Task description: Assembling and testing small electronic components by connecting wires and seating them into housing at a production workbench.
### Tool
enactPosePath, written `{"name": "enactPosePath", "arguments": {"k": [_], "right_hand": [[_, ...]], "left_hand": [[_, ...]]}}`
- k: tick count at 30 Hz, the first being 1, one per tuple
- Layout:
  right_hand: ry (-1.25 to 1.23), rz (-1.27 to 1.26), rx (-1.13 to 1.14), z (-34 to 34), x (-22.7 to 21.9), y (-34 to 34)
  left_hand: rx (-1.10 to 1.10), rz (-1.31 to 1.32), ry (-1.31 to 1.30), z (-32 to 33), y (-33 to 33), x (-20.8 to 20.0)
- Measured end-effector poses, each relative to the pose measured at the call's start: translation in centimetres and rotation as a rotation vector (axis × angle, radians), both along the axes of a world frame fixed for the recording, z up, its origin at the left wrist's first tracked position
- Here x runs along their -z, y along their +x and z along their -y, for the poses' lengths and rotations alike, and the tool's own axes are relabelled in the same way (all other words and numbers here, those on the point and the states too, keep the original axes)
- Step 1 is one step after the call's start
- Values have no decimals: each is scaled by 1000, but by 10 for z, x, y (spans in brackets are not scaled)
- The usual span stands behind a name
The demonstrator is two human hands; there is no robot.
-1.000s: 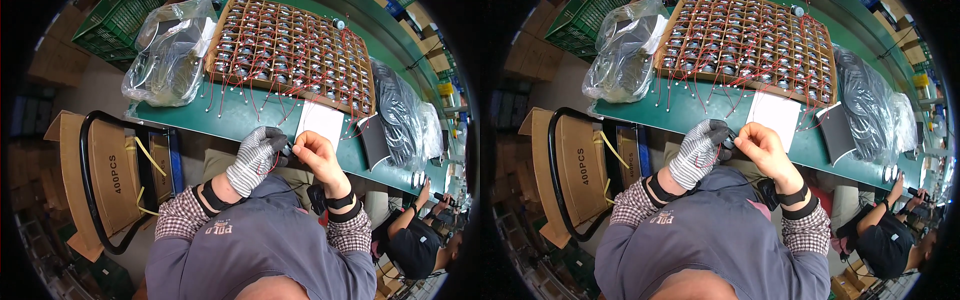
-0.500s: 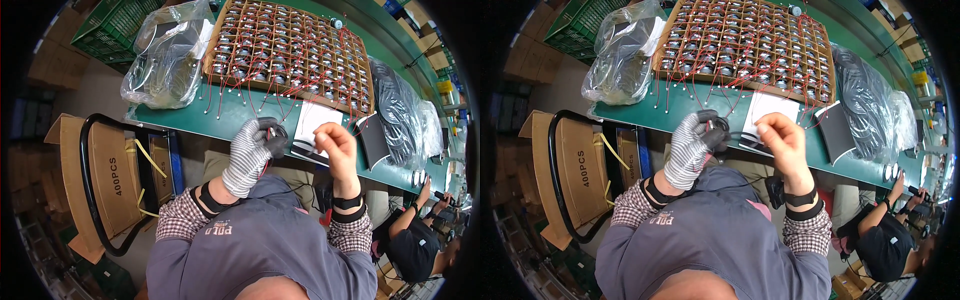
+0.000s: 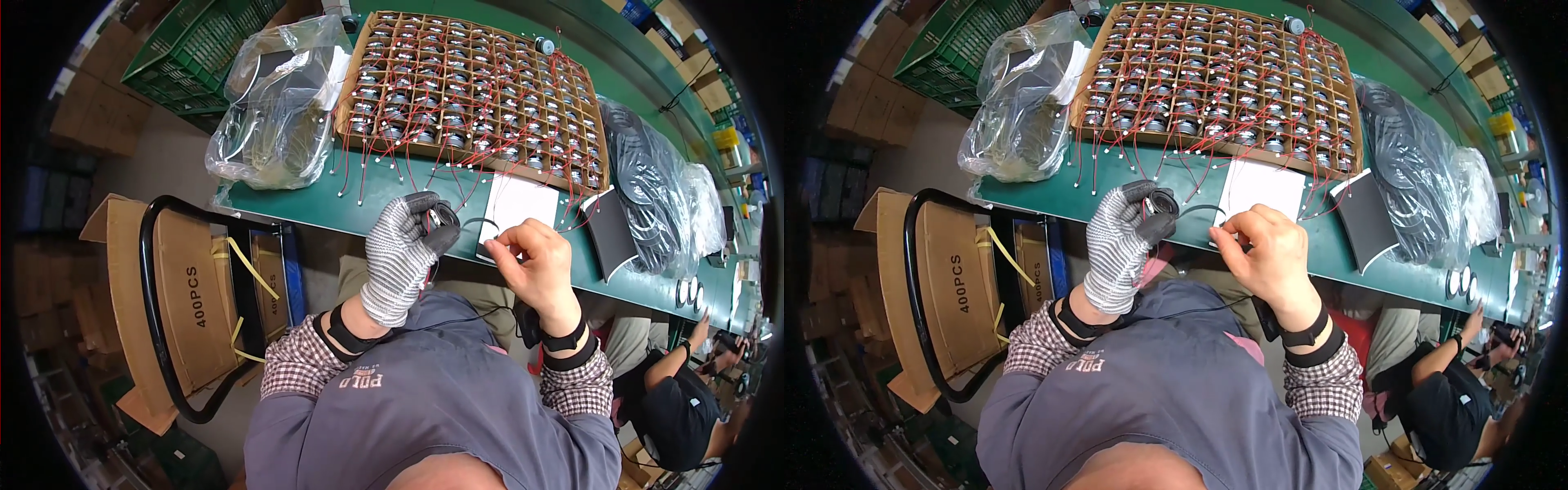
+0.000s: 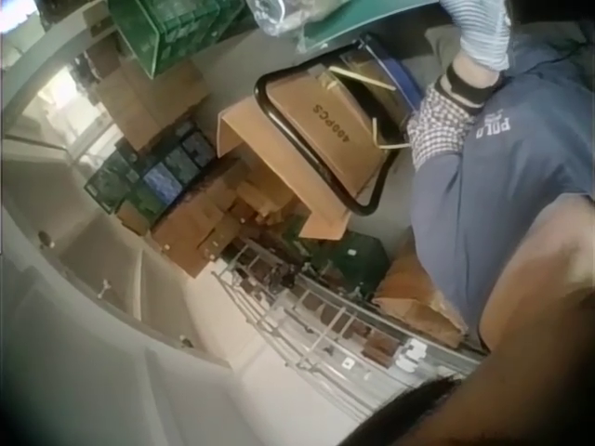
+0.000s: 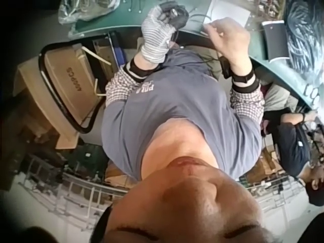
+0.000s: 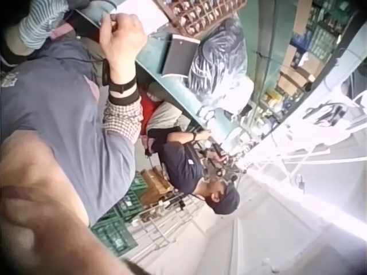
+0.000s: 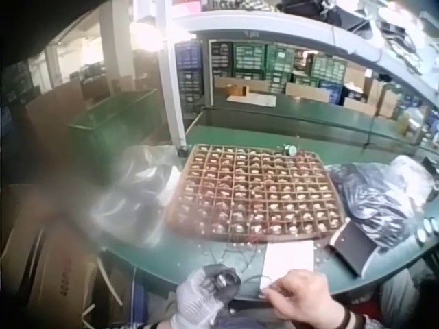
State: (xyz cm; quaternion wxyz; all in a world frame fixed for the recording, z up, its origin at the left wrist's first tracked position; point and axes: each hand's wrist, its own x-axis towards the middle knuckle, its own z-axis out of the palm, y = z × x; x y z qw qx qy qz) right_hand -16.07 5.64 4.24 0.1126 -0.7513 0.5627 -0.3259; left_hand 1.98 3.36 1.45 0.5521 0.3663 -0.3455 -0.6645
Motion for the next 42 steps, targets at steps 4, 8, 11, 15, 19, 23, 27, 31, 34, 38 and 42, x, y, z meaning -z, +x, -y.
{"name": "enactPosePath", "arguments": {"k": [4, 8, 11, 15, 19, 23, 27, 31, 34, 38, 42], "right_hand": [[111, 188, 58, -5, -7, -7], [262, 359, 38, -6, -16, -16], [207, 429, -130, -4, -17, -21], [109, 452, -172, -5, -17, -24], [156, 444, -66, -1, -8, -26], [224, 441, 14, 3, -2, -27], [219, 438, 66, 6, 2, -24], [227, 442, 94, 9, -1, -20], [172, 459, -34, 0, -11, -19], [69, 488, -247, -10, -25, -5], [97, 497, -204, -9, -22, -7]], "left_hand": [[-16, -84, 62, 7, 2, 7], [8, -150, 132, 10, 5, 6], [47, -214, 188, 13, 8, 9], [94, -286, 240, 14, 10, 9], [164, -322, 291, 13, 10, 1], [270, -433, 342, 13, 8, -1], [277, -463, 310, 13, 6, 1], [289, -468, 304, 14, 9, 2], [256, -423, 279, 15, 12, 6], [163, -312, 170, 16, 11, 19], [151, -475, 265, 15, 9, 15]]}}
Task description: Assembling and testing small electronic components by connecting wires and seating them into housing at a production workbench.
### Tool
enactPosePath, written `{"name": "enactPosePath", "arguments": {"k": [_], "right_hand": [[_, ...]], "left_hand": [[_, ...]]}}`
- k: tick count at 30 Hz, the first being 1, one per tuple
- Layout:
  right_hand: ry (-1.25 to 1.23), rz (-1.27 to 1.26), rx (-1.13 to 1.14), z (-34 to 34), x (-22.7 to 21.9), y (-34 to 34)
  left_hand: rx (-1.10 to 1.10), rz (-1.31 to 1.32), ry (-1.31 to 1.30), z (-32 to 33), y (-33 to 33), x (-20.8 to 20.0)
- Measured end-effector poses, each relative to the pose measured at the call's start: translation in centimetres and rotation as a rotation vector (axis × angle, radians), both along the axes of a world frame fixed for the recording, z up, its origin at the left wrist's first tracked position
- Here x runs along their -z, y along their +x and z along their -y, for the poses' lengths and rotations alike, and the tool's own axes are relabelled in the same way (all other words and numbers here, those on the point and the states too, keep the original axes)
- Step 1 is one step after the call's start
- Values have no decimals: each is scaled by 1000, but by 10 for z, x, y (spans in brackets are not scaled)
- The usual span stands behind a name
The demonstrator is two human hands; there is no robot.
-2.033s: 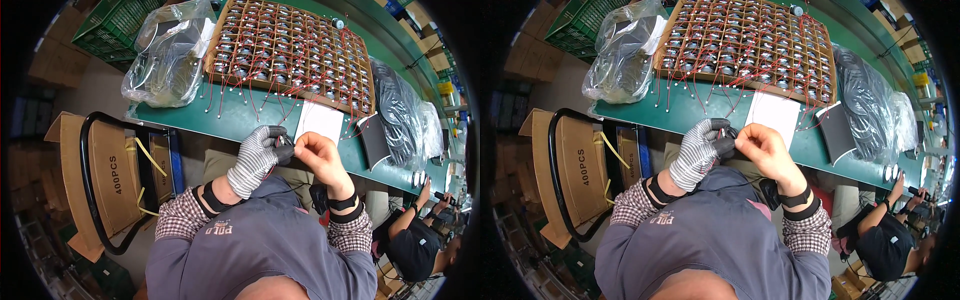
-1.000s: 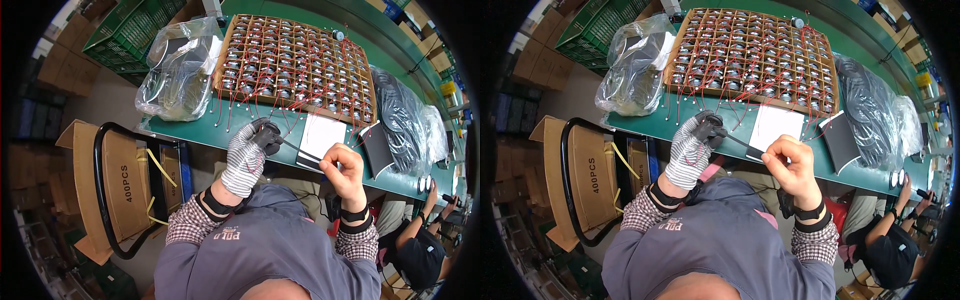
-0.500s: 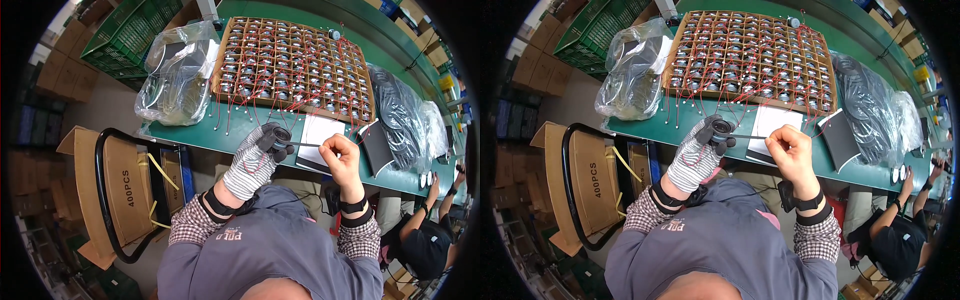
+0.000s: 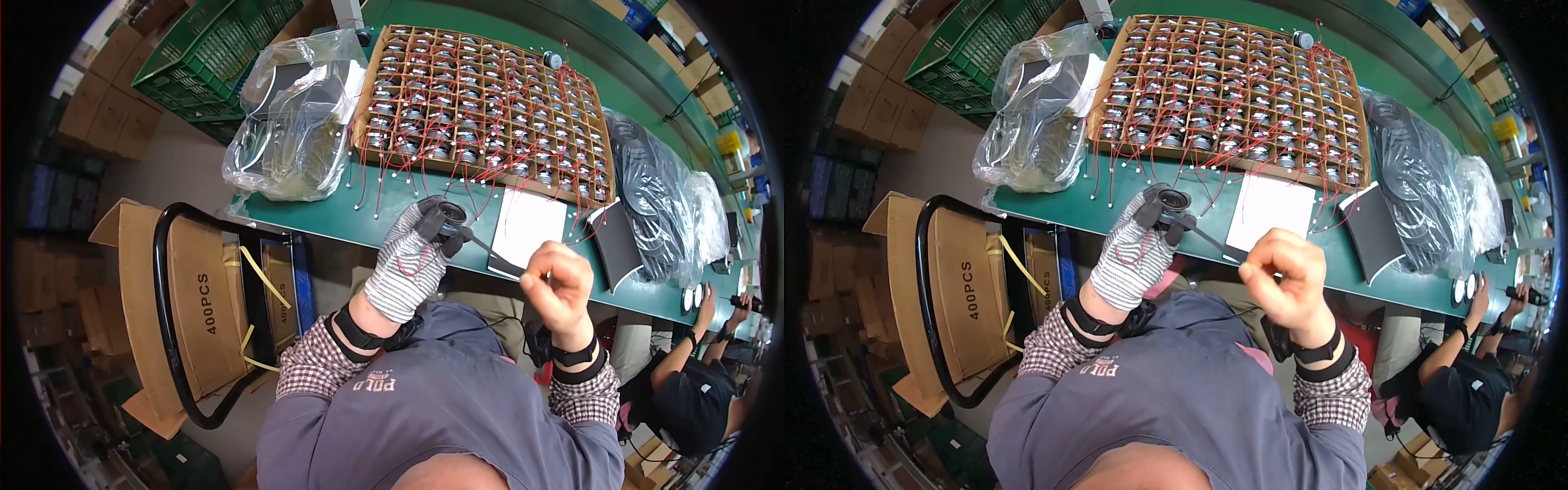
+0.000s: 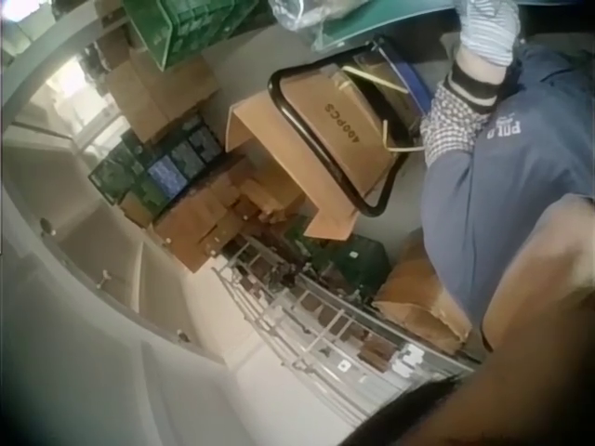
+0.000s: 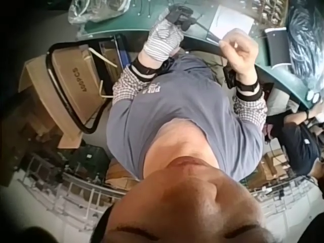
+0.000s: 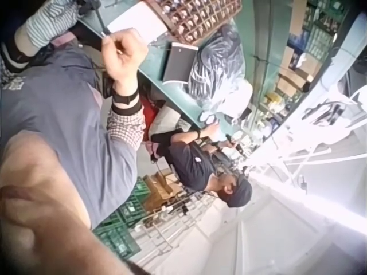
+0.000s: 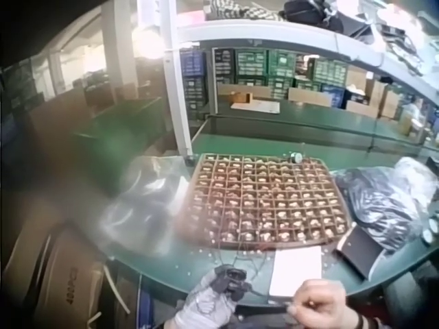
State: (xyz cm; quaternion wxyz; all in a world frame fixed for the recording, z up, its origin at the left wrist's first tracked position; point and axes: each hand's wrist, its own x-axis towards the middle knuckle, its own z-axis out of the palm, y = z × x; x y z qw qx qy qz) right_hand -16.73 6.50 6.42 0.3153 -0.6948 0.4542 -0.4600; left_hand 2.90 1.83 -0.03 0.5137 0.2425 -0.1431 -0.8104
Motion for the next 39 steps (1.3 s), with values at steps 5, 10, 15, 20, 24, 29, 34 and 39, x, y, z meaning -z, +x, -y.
{"name": "enactPosePath", "arguments": {"k": [5, 10, 15, 20, 24, 29, 34, 39], "right_hand": [[148, -30, 179, 10, 18, -12], [179, -26, 221, 24, 26, -17], [204, -65, 200, 40, 24, -9], [140, -124, 81, 58, 16, 1], [224, -74, -61, 61, 12, 16], [345, -18, -215, 65, 6, 26], [410, 47, -315, 68, 5, 31], [476, 32, -269, 60, 4, 24]], "left_hand": [[43, 295, -177, -5, 2, -15], [162, -55, 31, -7, 1, -17], [221, 404, -391, -9, -1, -16], [344, 97, -75, -10, 1, -25], [434, 18, -106, -7, 3, -25], [461, 143, -110, -11, 8, -26], [487, 122, -162, -10, 9, -12], [460, 35, -157, -11, 8, -12]]}}
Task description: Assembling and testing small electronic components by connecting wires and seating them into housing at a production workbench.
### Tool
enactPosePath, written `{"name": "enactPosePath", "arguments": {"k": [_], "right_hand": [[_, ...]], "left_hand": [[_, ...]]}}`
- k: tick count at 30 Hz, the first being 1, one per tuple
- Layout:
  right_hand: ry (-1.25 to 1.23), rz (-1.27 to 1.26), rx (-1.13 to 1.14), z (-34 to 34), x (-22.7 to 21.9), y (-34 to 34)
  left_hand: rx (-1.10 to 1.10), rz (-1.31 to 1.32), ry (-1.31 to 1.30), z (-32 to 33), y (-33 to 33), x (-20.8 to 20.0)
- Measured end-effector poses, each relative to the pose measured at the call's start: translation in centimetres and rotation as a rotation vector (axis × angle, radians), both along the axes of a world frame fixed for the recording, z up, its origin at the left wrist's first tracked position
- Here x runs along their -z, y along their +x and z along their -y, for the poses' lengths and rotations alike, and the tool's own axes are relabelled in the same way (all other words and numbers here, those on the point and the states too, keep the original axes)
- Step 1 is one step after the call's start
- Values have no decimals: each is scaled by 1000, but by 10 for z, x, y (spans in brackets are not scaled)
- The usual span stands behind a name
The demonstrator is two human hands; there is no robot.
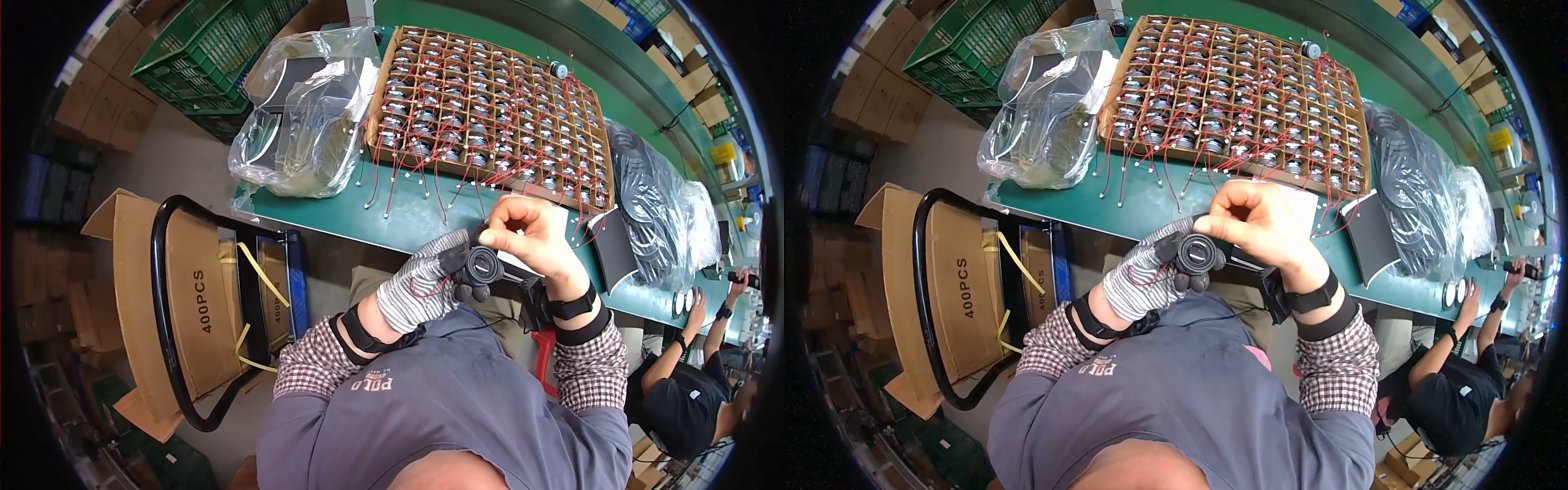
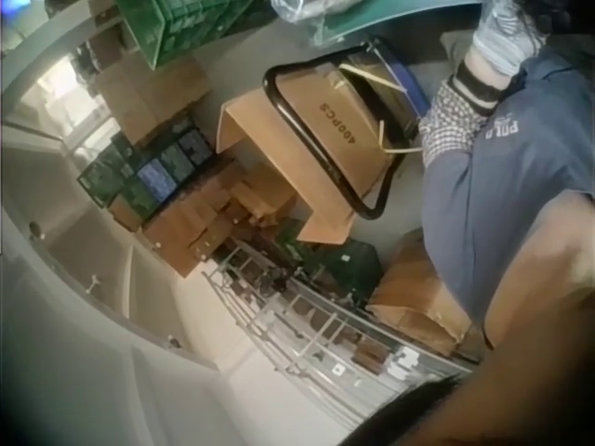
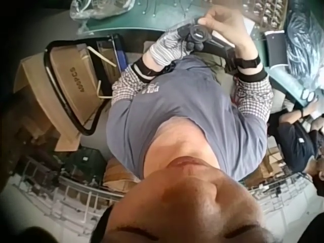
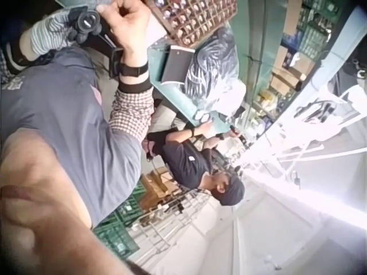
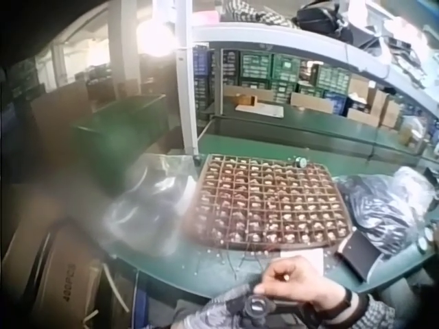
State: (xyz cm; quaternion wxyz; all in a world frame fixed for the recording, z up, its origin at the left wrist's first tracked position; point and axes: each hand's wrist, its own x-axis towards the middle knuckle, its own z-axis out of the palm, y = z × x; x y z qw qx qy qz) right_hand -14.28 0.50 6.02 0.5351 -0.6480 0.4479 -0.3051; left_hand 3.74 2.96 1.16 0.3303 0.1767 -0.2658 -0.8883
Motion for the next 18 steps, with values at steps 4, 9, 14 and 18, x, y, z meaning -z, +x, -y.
{"name": "enactPosePath", "arguments": {"k": [4, 9, 14, 18], "right_hand": [[24, 135, 116, -11, 8, -2], [43, 231, 190, -14, 13, -8], [22, 130, 209, -11, 15, -8], [-5, 71, 235, -8, 8, -3]], "left_hand": [[-17, -44, -12, 2, -3, -2], [38, 1, 24, 3, -9, -4], [5, 19, -8, 3, -11, -3], [4, 71, -17, 4, -12, -4]]}}
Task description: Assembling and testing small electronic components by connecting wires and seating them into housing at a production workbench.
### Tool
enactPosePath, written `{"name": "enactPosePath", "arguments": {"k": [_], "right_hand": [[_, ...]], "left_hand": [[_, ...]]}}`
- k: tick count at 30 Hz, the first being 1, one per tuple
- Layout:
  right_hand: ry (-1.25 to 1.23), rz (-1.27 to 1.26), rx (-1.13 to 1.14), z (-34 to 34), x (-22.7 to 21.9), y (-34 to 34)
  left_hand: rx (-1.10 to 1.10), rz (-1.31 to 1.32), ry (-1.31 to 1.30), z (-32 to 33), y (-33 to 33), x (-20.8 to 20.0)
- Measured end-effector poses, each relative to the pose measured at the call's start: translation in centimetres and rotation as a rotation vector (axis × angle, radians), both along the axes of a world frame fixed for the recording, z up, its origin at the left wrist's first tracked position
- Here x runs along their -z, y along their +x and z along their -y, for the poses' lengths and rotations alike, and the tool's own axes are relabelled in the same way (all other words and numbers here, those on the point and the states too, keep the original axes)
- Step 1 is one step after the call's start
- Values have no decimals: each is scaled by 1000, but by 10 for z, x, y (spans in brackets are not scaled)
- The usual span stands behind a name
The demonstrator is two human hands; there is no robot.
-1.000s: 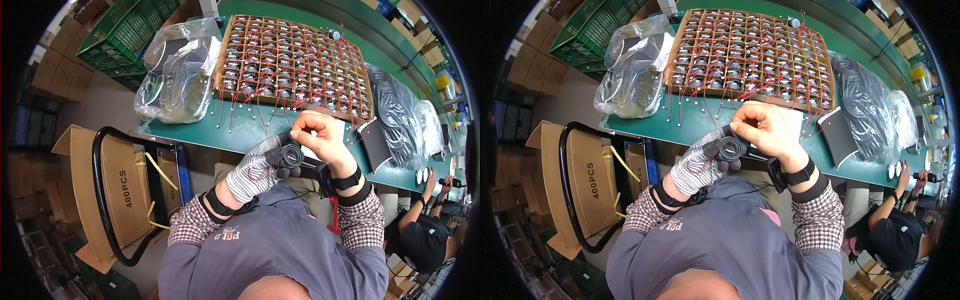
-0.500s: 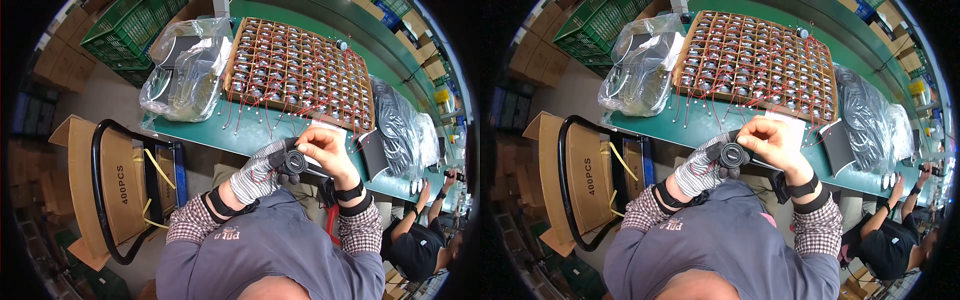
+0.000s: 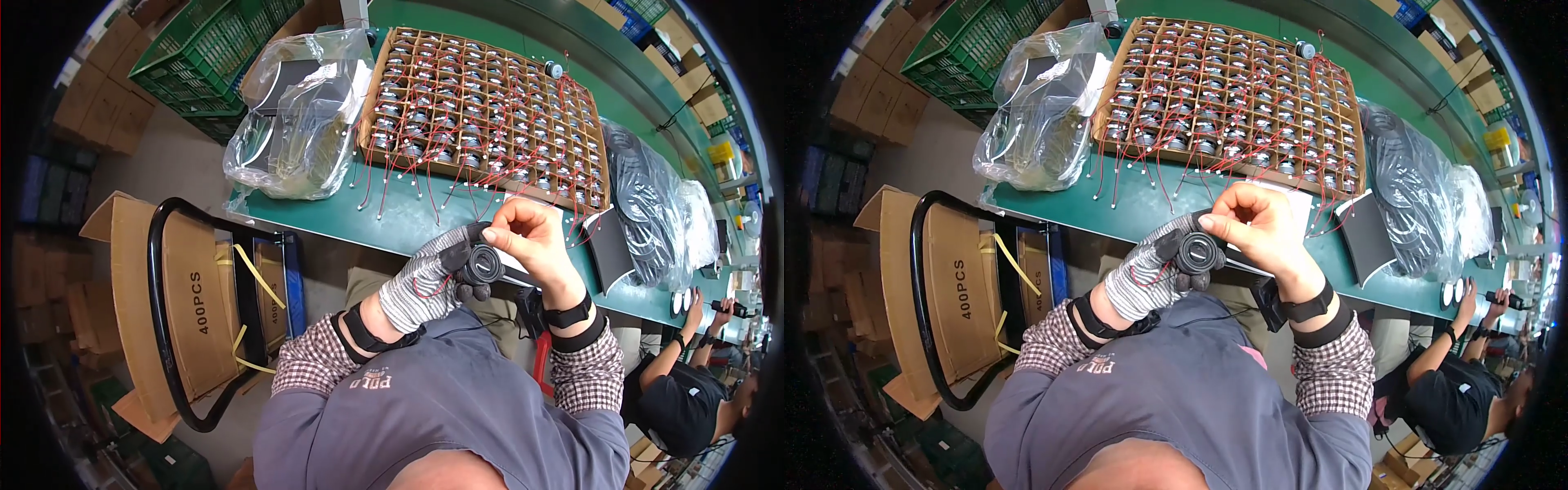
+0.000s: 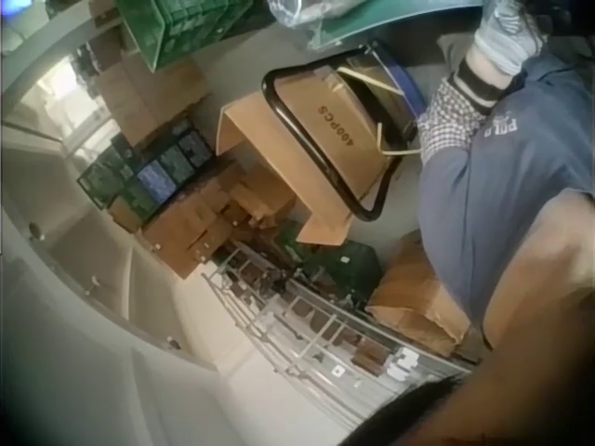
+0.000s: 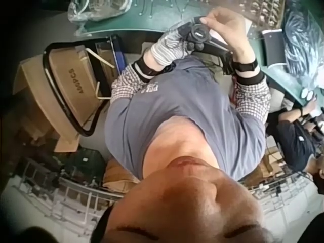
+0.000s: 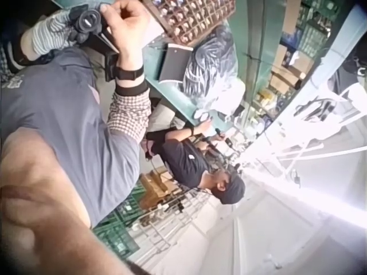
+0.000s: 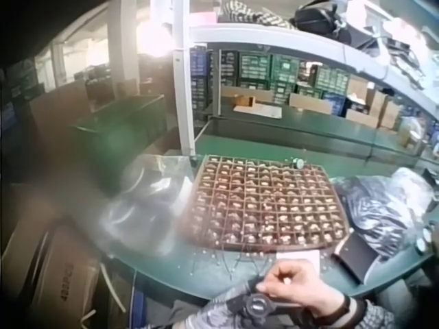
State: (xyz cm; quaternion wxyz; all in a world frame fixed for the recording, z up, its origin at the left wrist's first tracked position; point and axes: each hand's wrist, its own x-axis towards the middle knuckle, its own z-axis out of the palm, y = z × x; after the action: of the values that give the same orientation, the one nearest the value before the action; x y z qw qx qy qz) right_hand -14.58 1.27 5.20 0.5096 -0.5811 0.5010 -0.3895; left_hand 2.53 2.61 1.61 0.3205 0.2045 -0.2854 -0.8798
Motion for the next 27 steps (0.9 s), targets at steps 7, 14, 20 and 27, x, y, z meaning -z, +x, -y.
{"name": "enactPosePath", "arguments": {"k": [7, 14, 20, 27], "right_hand": [[25, -33, 9, 1, 1, 0], [-169, 115, -45, -16, 10, -3], [-300, 32, -16, -19, 9, 3], [-219, 26, -15, -17, 3, -13]], "left_hand": [[-35, -20, 29, -5, -6, 10], [-65, 22, 35, 4, -3, 14], [-305, 268, -830, 5, -16, 26], [-225, 239, -810, 7, -32, 15]]}}
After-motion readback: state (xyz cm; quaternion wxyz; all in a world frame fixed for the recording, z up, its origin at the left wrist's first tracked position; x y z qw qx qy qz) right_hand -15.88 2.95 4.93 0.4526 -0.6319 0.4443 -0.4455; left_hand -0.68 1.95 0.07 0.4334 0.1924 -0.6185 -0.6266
